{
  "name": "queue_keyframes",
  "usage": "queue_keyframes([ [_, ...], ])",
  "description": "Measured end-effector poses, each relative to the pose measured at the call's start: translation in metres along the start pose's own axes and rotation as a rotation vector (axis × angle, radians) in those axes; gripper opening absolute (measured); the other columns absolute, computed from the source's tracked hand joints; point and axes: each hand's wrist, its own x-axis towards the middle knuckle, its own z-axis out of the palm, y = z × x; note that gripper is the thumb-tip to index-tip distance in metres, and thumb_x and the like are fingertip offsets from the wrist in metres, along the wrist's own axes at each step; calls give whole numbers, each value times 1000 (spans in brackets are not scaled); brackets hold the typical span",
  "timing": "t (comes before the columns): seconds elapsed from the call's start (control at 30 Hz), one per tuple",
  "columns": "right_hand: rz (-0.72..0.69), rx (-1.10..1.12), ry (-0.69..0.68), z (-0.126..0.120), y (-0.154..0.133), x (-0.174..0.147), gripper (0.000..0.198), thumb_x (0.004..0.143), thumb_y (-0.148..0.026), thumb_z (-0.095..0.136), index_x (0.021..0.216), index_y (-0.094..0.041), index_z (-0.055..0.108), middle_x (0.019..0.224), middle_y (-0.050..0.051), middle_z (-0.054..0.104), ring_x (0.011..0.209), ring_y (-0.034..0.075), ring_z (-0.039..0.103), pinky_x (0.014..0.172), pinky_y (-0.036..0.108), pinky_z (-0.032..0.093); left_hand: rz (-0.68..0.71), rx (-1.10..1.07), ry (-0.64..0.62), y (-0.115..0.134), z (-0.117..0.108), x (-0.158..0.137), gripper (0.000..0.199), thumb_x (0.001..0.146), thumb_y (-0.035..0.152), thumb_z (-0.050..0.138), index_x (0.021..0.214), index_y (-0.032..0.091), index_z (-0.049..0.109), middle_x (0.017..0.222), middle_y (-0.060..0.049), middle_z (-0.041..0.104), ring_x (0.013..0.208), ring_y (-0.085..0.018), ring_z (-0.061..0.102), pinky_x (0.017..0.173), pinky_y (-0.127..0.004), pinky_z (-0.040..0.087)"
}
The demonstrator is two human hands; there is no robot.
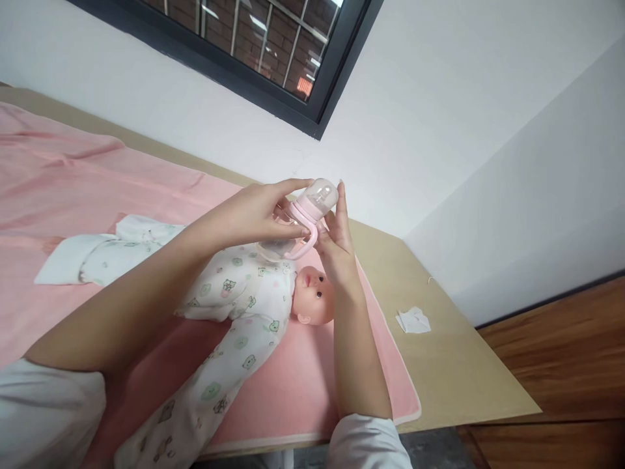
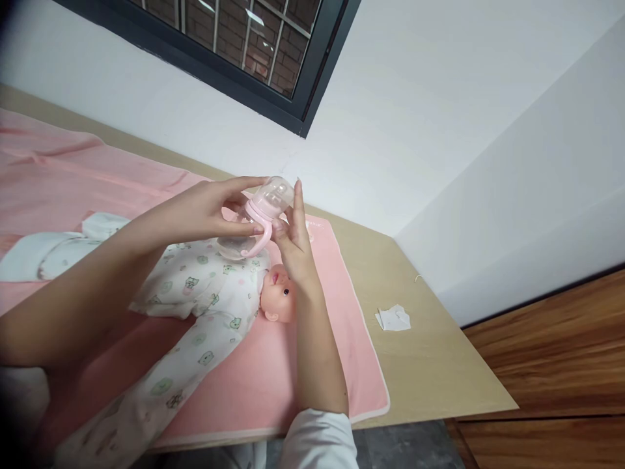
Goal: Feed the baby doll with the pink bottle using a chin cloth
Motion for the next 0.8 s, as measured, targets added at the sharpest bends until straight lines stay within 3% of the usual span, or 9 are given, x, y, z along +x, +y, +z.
queue_keyframes([
  [0.27, 9, -26, -96, -8, -21, -8, 112, 72, -56, 79, 155, -45, 4, 157, 4, 38, 136, 28, 50, 108, 55, 49, 41, -158, 0, -7, 1, 2, 82, 66, 40, 79, 143, 30, 51, 104, -4, 73, 91, -24, 69, 78, -32, 54],
  [0.47, 13, 17, -62, 1, -10, -9, 133, 62, -52, 86, 153, -48, -11, 155, 5, 40, 136, 30, 51, 103, 56, 54, 22, -146, -1, -4, 2, 0, 81, 67, 41, 79, 143, 26, 54, 82, -1, 74, 72, -20, 68, 71, -31, 52],
  [0.7, -35, 20, 69, 18, -2, -5, 127, 62, -55, 85, 152, -49, -4, 157, 5, 35, 135, 31, 51, 99, 56, 56, 43, 81, 41, 0, 2, -1, 66, 68, 46, 73, 132, 32, 63, 100, 1, 75, 102, -29, 68, 85, -31, 47],
  [0.8, -73, 16, 111, 21, 0, -4, 127, 58, -56, 86, 152, -48, 0, 155, 7, 37, 133, 31, 54, 97, 55, 58, 79, 86, 48, 1, 4, 0, 62, 69, 45, 72, 130, 33, 64, 103, 2, 74, 102, -27, 67, 86, -30, 47],
])
